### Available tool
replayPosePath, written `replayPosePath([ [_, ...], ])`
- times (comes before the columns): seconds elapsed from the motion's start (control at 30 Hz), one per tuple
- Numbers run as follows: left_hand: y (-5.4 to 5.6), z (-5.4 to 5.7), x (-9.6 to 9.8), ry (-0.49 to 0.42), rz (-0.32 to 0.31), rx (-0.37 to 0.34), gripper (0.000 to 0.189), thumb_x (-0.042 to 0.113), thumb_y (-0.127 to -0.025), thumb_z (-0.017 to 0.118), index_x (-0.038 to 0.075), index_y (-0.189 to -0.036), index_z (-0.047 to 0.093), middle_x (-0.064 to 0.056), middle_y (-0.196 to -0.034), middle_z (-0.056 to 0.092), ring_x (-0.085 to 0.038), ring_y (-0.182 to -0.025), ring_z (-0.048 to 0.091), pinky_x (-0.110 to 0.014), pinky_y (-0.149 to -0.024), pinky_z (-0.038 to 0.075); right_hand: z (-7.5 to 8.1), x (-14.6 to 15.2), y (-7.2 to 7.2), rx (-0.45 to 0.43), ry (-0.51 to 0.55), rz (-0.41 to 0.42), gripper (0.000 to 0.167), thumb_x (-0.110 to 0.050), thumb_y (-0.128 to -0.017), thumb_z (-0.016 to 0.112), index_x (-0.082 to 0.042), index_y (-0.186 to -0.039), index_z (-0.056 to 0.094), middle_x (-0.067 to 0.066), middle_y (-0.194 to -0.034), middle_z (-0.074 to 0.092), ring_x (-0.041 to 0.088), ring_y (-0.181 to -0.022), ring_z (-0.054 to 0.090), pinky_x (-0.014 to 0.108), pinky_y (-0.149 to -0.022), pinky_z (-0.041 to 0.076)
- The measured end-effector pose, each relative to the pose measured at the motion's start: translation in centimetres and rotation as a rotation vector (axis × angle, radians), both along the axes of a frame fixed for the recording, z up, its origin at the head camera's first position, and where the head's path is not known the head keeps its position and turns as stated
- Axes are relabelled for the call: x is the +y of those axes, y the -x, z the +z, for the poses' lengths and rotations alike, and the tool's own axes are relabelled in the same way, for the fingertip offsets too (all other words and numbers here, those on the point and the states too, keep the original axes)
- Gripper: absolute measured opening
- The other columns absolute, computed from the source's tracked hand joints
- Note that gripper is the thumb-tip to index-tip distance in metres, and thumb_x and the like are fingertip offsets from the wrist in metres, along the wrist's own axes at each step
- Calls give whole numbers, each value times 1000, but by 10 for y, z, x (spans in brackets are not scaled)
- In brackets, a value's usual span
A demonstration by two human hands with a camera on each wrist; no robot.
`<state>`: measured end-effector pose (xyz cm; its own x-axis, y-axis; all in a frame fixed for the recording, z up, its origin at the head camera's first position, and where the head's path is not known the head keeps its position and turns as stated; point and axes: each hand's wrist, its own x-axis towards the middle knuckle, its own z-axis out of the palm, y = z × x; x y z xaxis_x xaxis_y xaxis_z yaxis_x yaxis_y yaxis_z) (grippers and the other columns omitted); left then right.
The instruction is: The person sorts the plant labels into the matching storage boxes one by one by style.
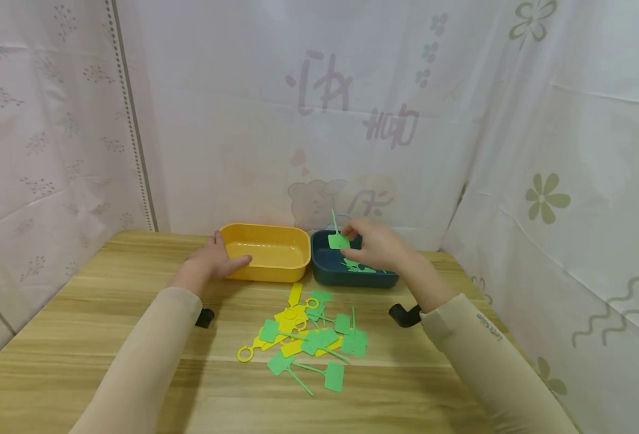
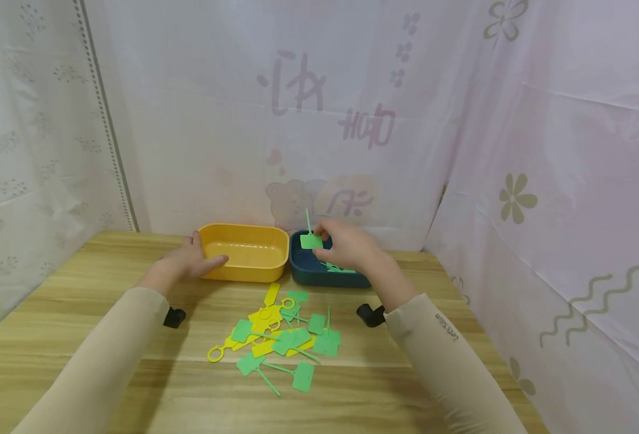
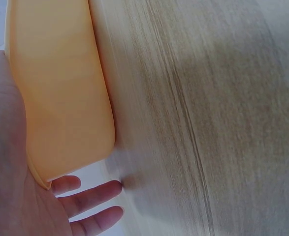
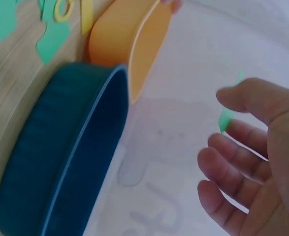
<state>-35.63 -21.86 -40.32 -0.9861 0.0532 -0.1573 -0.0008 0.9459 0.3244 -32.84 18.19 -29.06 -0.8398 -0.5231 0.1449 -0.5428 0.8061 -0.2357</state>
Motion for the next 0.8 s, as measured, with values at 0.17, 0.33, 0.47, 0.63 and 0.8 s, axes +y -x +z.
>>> replayPosePath([
  [0.17,1,0,-1,3,1,0,133,89,-99,38,-14,-168,-12,-38,-179,-1,-68,-153,35,-74,-125,34,-5,16,17,-7,52,-109,46,-34,-103,75,-9,-141,65,15,-137,71,37,-127,68,56,-108,56],
  [0.33,-2,0,0,11,-4,11,132,89,-99,36,-15,-168,-10,-39,-178,0,-68,-152,35,-74,-124,35,-16,34,32,-21,74,-188,43,-35,-105,72,-11,-140,64,18,-138,69,39,-127,66,59,-107,55],
  [0.47,-8,4,3,6,-7,18,129,86,-101,36,-15,-168,-9,-39,-178,0,-68,-153,34,-75,-124,35,-26,45,41,-34,55,-238,45,-37,-107,71,-9,-142,63,21,-138,70,39,-125,67,59,-104,55],
  [0.63,-8,3,3,2,-3,17,129,86,-102,37,-14,-168,-9,-38,-179,-3,-68,-153,34,-76,-123,35,-37,53,48,-67,1,-292,57,-41,-110,66,-2,-151,57,22,-136,70,40,-124,69,59,-105,56],
  [0.8,-7,2,3,5,-4,28,129,86,-101,37,-14,-168,-9,-37,-179,-1,-67,-153,35,-76,-124,34,-45,59,49,-91,-27,-301,58,-43,-112,61,0,-151,57,24,-139,69,42,-126,68,60,-108,55],
])
